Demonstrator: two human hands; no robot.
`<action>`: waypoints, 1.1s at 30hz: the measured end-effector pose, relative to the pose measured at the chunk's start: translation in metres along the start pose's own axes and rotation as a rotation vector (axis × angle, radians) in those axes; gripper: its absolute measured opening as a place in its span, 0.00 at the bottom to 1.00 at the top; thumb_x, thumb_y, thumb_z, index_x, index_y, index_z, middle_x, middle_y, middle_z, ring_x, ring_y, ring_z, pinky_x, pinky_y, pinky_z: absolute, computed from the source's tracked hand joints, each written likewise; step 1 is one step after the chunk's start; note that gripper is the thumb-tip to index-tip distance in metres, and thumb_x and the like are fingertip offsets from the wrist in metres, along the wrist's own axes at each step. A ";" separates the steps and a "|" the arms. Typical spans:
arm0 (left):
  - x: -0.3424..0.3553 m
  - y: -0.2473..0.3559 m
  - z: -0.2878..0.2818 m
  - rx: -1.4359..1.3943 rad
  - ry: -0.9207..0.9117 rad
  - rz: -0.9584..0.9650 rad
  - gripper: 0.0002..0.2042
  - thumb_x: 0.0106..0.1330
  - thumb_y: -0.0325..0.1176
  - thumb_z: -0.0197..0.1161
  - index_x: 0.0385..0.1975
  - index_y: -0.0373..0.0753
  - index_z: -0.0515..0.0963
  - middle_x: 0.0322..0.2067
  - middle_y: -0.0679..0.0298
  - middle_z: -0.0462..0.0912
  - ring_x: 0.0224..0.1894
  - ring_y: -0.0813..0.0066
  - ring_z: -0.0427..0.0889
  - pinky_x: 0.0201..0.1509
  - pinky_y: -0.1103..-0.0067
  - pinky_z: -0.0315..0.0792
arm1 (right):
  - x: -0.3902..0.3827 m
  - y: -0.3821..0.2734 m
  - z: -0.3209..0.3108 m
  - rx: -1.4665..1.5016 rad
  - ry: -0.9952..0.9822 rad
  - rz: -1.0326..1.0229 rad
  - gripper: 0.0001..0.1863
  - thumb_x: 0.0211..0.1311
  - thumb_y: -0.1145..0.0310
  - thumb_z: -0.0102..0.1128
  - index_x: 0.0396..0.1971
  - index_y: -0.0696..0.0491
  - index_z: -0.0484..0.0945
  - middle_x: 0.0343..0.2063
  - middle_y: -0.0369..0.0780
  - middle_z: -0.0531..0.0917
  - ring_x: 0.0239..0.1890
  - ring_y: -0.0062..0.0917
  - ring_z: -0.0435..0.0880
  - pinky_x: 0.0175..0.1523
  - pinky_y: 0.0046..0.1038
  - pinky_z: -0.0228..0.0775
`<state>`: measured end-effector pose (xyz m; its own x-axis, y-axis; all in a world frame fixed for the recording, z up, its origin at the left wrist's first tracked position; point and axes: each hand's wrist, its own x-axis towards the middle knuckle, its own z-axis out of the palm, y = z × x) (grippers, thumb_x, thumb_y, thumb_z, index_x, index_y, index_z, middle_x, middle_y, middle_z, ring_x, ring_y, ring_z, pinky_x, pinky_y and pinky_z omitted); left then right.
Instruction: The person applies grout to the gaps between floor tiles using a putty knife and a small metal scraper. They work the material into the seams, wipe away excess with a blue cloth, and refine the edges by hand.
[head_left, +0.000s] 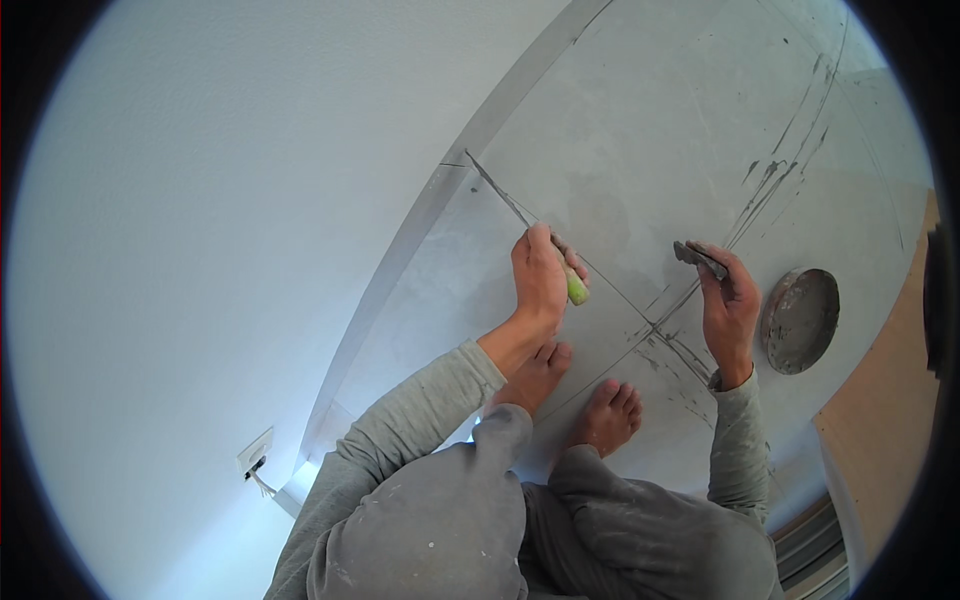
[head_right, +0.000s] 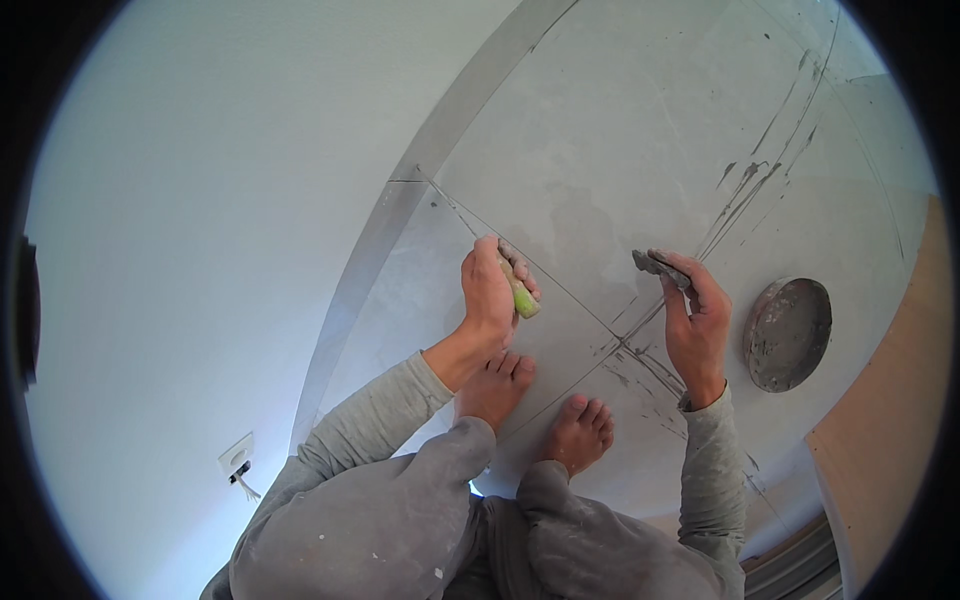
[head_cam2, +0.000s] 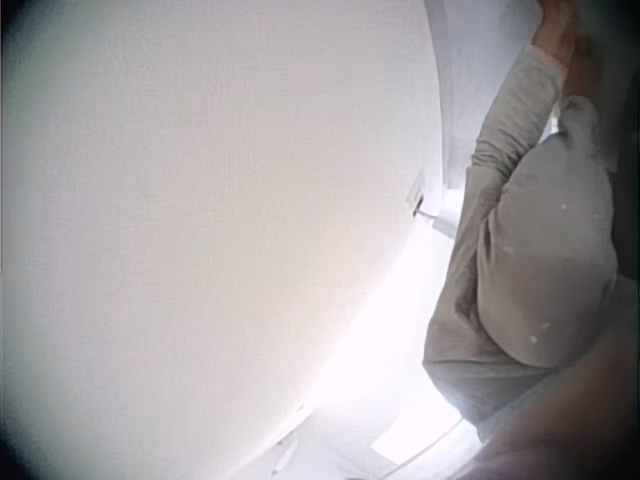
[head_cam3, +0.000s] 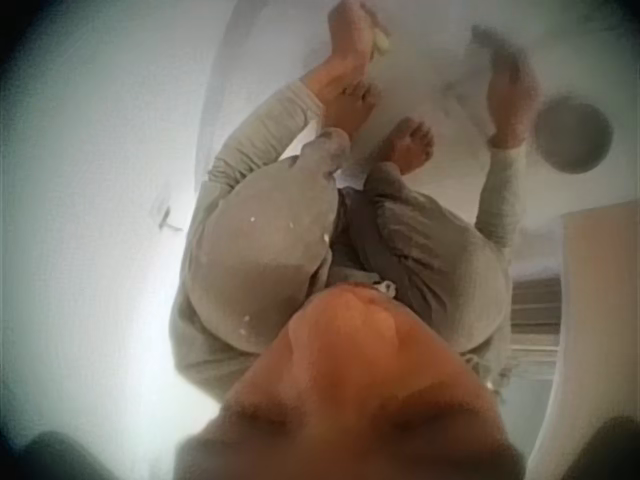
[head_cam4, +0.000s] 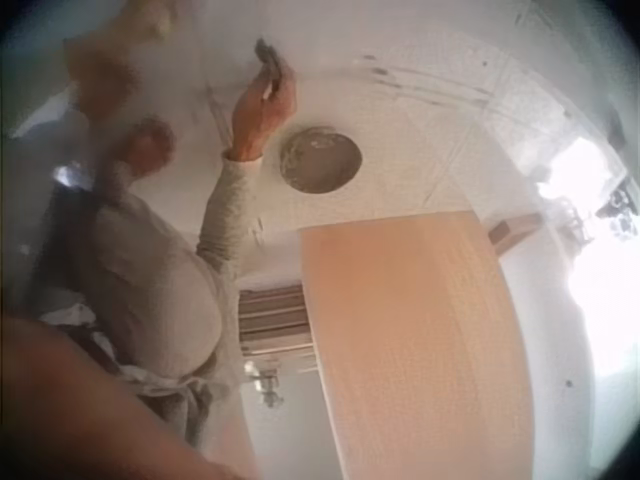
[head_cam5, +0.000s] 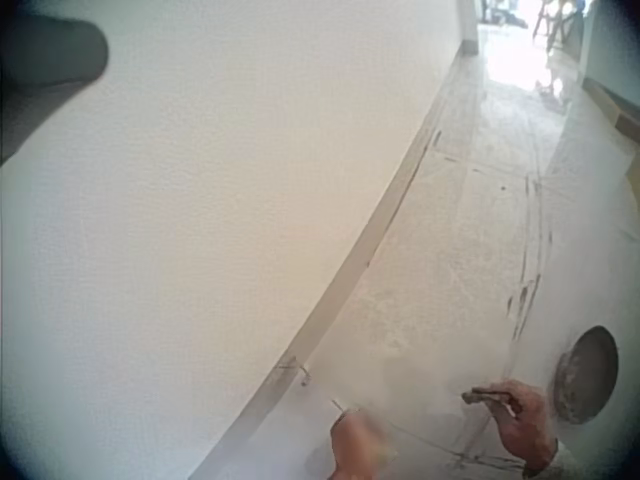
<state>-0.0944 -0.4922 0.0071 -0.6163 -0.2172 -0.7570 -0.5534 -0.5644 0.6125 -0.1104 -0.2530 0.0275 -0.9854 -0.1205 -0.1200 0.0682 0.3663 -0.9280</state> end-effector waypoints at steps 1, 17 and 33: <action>0.000 -0.001 0.005 -0.054 0.026 -0.005 0.13 0.71 0.45 0.47 0.30 0.43 0.63 0.20 0.65 0.69 0.20 0.72 0.71 0.24 0.71 0.71 | -0.001 0.000 -0.001 0.004 0.003 0.008 0.13 0.69 0.83 0.56 0.51 0.62 0.81 0.46 0.41 0.87 0.48 0.22 0.85 0.54 0.22 0.75; -0.003 -0.035 0.037 -0.409 0.203 -0.022 0.11 0.71 0.38 0.44 0.25 0.46 0.62 0.17 0.66 0.67 0.13 0.71 0.66 0.19 0.71 0.66 | -0.029 -0.016 -0.037 0.016 0.130 0.073 0.13 0.68 0.84 0.56 0.50 0.63 0.80 0.46 0.43 0.87 0.49 0.24 0.85 0.56 0.24 0.75; -0.116 -0.148 0.077 -0.758 -0.240 -0.108 0.10 0.69 0.44 0.51 0.29 0.47 0.64 0.22 0.64 0.68 0.25 0.71 0.71 0.41 0.68 0.76 | -0.096 -0.051 -0.090 -0.081 0.274 0.121 0.13 0.69 0.84 0.56 0.52 0.63 0.79 0.49 0.45 0.86 0.54 0.28 0.84 0.62 0.29 0.73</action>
<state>0.0161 -0.3222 0.0222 -0.7323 -0.0025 -0.6810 -0.1383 -0.9786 0.1523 -0.0331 -0.1769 0.1186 -0.9770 0.1776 -0.1180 0.1857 0.4366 -0.8803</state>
